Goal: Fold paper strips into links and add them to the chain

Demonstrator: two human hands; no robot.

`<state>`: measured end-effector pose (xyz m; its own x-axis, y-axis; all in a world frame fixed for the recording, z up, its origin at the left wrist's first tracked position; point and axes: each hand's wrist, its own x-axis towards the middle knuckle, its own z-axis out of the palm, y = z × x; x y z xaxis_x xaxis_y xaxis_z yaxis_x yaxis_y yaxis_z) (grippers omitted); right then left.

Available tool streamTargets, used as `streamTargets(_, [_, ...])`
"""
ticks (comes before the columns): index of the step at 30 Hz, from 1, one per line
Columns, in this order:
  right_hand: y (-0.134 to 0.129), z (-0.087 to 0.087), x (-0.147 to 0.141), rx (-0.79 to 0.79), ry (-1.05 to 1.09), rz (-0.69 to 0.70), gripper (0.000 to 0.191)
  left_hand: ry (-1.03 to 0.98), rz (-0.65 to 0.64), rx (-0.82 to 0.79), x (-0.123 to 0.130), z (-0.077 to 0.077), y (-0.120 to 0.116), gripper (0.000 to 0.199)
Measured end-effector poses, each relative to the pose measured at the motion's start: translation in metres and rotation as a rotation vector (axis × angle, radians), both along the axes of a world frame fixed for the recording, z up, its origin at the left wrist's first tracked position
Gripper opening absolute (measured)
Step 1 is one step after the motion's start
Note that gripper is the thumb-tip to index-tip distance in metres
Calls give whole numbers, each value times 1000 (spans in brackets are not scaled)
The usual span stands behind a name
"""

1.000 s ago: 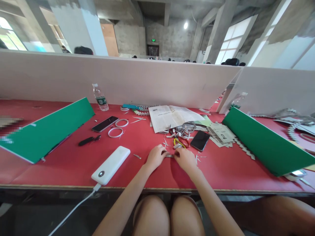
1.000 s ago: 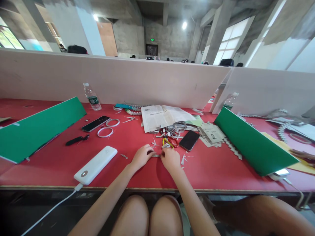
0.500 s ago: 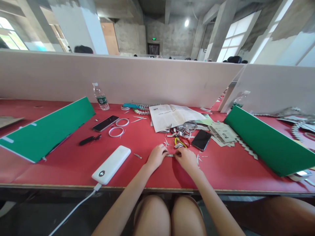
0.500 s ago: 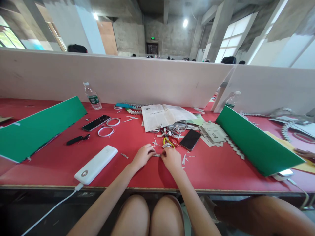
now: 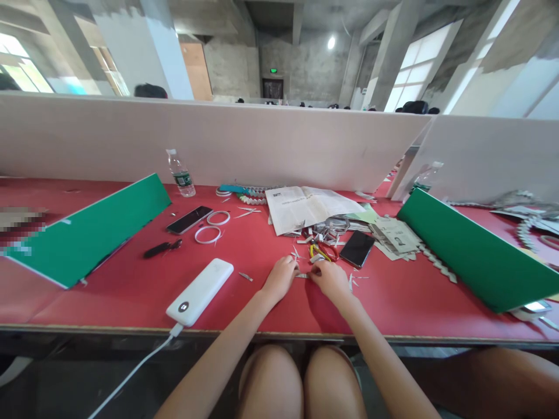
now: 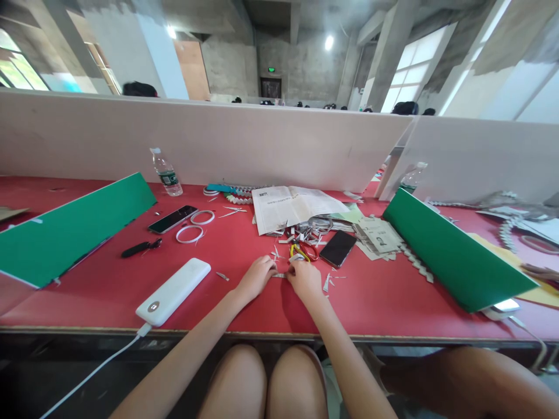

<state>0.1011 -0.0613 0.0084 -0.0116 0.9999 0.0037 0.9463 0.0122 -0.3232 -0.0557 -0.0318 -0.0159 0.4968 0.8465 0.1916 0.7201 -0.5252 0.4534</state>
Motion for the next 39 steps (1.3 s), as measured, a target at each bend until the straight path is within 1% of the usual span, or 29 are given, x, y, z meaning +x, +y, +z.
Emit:
streamTargets(6, [3,-3,2,-21,3,11,11,33,-2,-4,0,1,2,17])
streamTargets(9, [2,-3,1,-19,9,2,10,81,-10,11,1,2,0,16])
streamTargets(12, [1,-1,0,-29,12,-14,10,111,-1,97,2,2,-2,12])
streamTargets(15, [-1,1,-1,-36,-4,-33,11,183,12,234,4,1,-6,18])
streamTargets(18, [-2,2,1,12,-16,0,11,283,-81,315,8,3,-9,18])
streamTargets(21, [-2,1,3,34,2,32,11,344,-175,335,12,5,-15,22])
streamTargets(24, [0,-2,5,26,45,22,9,420,-191,323,14,8,-25,26])
streamTargets(26, [0,-4,6,26,87,18,8,455,-156,289,13,8,-33,27])
streamTargets(28, [1,-5,6,28,123,17,7,444,-111,226,8,7,-39,30])
streamTargets(31, [2,-8,9,41,158,25,5,349,-70,93,-3,3,-42,44])
streamTargets(33, [2,-12,10,58,171,20,8,270,-49,17,-10,-1,-41,49])
streamTargets(36, [1,-18,14,98,179,13,12,156,-52,3,-16,-8,-41,48])
streamTargets(39, [-2,-20,19,126,182,0,13,98,-48,5,-16,-10,-43,43])
